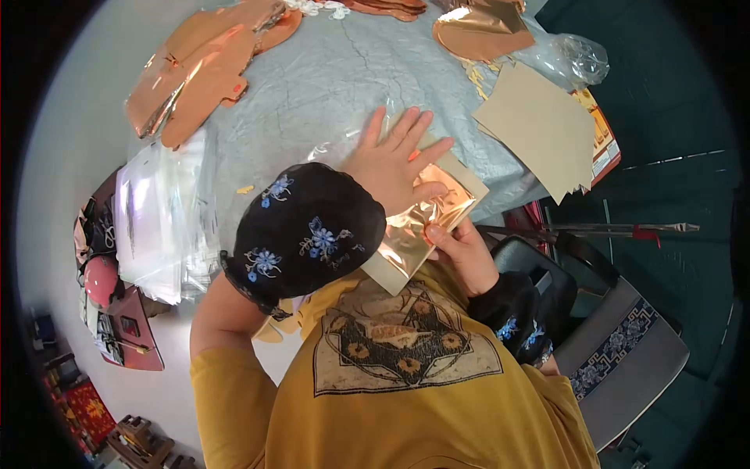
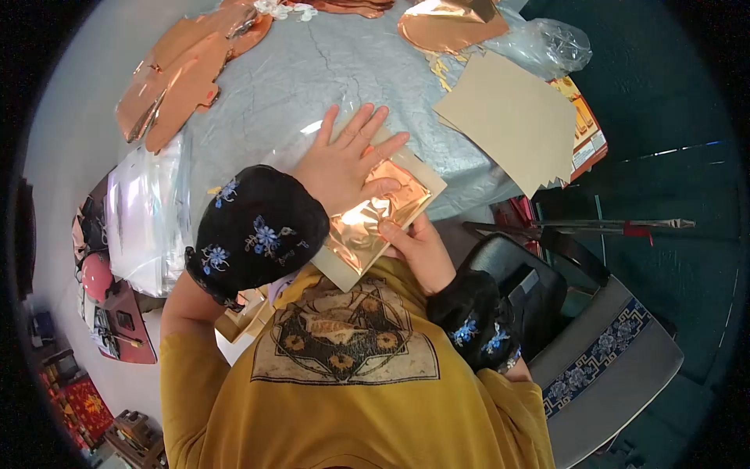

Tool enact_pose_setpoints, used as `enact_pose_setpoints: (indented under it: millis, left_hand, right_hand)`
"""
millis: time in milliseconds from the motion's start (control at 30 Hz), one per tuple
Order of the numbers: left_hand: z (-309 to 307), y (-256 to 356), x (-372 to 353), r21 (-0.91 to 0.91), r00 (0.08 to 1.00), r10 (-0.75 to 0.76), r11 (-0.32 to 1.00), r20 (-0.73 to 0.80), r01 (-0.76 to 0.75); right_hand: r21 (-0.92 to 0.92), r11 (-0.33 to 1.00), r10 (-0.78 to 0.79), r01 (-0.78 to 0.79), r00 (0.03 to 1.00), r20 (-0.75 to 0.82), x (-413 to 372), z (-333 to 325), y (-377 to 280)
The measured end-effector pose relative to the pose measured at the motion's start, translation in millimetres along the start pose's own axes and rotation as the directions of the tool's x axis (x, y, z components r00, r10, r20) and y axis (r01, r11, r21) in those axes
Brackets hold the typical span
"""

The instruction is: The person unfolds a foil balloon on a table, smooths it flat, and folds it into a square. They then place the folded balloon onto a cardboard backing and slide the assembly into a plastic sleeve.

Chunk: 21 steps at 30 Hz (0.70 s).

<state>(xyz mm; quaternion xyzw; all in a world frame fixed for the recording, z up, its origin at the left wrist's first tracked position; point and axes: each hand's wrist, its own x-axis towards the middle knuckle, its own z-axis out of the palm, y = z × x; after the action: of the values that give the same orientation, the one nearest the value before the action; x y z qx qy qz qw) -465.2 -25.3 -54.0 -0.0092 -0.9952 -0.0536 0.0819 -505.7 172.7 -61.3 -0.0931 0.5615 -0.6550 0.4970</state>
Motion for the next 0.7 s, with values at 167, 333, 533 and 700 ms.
enact_pose_setpoints:
  millis: [167,333,533,700]
  left_hand:
    - [0.9,-3.5,2.9,-0.006,0.998,0.014,1.000,-0.059,-0.015]
    - [-46.6,-14.3,-15.4,-0.158,0.968,-0.090,0.986,-0.232,0.054]
    - [-46.8,52.5,-158.0,-0.756,0.696,-0.714,0.496,-0.076,0.427]
    - [-25.6,86.0,-144.6,-0.950,0.702,-0.644,-0.259,0.303,0.173]
  right_hand:
    - [0.029,0.999,-0.026,0.028,0.997,-0.073,2.1,3.2,-0.3]
    - [0.004,0.997,-0.077,0.078,0.992,-0.095,10.7,1.4,8.9]
    - [0.052,0.993,-0.102,0.108,0.989,-0.104,16.1,8.7,7.3]
    - [0.053,0.997,-0.042,0.047,0.994,-0.098,16.6,22.9,4.9]
